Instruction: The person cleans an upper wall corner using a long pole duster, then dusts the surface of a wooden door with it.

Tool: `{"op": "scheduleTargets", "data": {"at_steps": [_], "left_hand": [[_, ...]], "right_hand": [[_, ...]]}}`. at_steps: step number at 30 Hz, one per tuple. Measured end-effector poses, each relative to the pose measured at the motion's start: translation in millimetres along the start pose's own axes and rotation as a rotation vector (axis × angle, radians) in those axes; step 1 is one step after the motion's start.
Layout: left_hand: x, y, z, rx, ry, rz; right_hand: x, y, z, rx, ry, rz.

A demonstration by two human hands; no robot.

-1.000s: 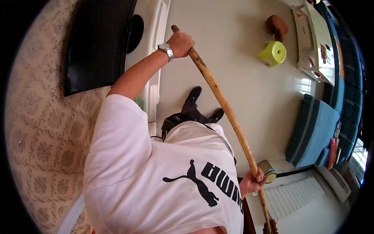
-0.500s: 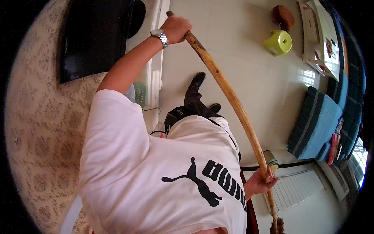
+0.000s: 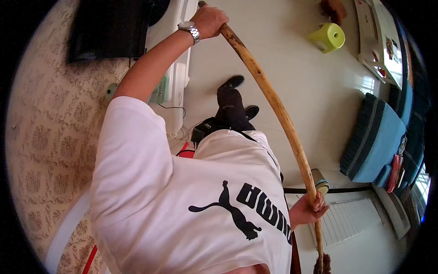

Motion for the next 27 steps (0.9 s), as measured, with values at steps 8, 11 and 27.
{"op": "scheduleTargets", "data": {"at_steps": [8, 11, 27], "left_hand": [[10, 2, -1, 0.000, -0.015, -0.070], [14, 10, 3, 0.018, 0.006, -0.083], [24, 21, 16, -0.082, -0.104, -0.118]], "right_hand": [[-4, -1, -14, 0.077, 0.118, -0.006], [-13, -6, -23, 0.051, 0.074, 0.032], [-12, -13, -23, 0.022, 0.208, -0.041]]}}
Point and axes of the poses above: each hand's wrist, its own x-axis towards the middle knuckle, its own z-axis out of the back of the hand, y = z × x, the point moved 9 cm from there along x, towards the middle knuckle, and after that the axes turned 3 degrees about -x, right-handed, at the moved point
